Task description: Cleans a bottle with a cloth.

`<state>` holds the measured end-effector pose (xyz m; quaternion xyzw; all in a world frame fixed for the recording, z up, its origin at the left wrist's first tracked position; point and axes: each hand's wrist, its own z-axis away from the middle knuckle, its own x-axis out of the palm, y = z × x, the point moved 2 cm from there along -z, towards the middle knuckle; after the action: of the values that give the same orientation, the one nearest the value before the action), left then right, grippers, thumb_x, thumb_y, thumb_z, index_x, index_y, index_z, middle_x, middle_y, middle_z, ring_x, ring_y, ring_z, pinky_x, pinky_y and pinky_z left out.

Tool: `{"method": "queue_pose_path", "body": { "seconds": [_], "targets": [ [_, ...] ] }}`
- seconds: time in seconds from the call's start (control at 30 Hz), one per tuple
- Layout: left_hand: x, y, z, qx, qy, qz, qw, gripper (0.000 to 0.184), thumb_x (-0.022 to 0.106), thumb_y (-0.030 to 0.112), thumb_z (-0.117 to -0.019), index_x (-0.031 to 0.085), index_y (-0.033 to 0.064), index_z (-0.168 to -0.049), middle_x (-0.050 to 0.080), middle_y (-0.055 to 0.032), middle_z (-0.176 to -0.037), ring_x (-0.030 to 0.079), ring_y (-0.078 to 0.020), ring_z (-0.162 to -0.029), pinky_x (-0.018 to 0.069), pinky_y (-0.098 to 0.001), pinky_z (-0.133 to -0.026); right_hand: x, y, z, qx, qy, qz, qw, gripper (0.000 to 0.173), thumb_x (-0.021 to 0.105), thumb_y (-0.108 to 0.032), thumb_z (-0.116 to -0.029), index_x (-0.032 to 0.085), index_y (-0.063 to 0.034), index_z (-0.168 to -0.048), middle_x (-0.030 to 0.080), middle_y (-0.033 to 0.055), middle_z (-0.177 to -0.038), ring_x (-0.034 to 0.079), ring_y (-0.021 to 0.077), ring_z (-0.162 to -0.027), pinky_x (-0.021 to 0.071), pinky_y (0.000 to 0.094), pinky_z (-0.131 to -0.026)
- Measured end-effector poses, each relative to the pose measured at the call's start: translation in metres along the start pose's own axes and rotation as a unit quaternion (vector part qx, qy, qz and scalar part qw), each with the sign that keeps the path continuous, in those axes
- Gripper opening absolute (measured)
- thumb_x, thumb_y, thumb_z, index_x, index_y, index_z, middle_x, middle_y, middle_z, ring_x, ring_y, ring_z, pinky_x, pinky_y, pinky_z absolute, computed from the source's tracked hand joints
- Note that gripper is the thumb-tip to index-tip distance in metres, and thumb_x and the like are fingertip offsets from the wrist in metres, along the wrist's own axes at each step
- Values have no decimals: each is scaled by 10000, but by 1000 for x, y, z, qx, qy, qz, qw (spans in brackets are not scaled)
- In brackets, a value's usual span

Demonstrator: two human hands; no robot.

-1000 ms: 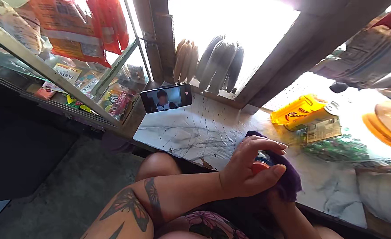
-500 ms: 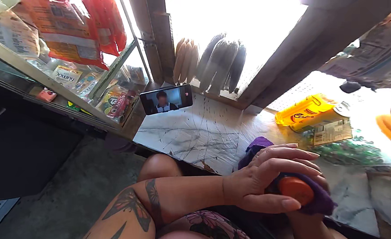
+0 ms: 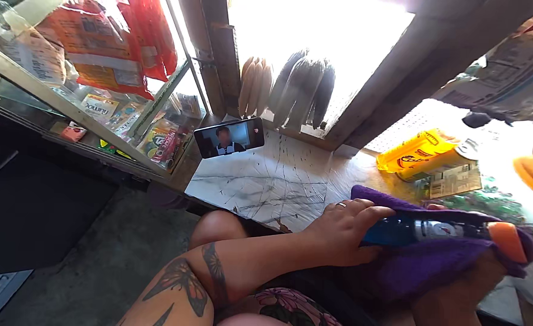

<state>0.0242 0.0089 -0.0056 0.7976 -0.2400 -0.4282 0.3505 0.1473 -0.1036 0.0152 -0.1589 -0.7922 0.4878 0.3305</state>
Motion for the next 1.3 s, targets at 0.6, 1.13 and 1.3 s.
{"method": "queue_pose_path", "body": {
  "seconds": [0.6,1.13,1.3],
  "targets": [
    [-3,2,3,-7,-69,-14,998,750,815,149,-769,522,85,-1456,630,-195,-1184,628,-352,-1095,531,-507,-893,-19,-26,6,-6,-140,53,989,244,619,-302,-997,713,-215,-1205,726,-71,-1186,648,54,-1143,504,242,-1025],
    [-2,2,1,-24,-88,2,996,717,805,151,-785,511,32,-1428,616,-208,-1249,605,-357,-1174,505,-528,-961,-29,-18,4,37,-175,3,984,314,687,-351,-952,699,-235,-1244,716,-61,-1227,655,66,-1149,528,264,-1008],
    [0,3,3,-6,-81,-6,997,676,794,142,-788,535,30,-1402,625,-202,-1200,612,-361,-1142,506,-532,-937,-19,-23,-6,28,-208,-4,978,254,668,-313,-963,711,-213,-1193,721,-58,-1190,653,65,-1134,522,235,-997]
  ]
}}
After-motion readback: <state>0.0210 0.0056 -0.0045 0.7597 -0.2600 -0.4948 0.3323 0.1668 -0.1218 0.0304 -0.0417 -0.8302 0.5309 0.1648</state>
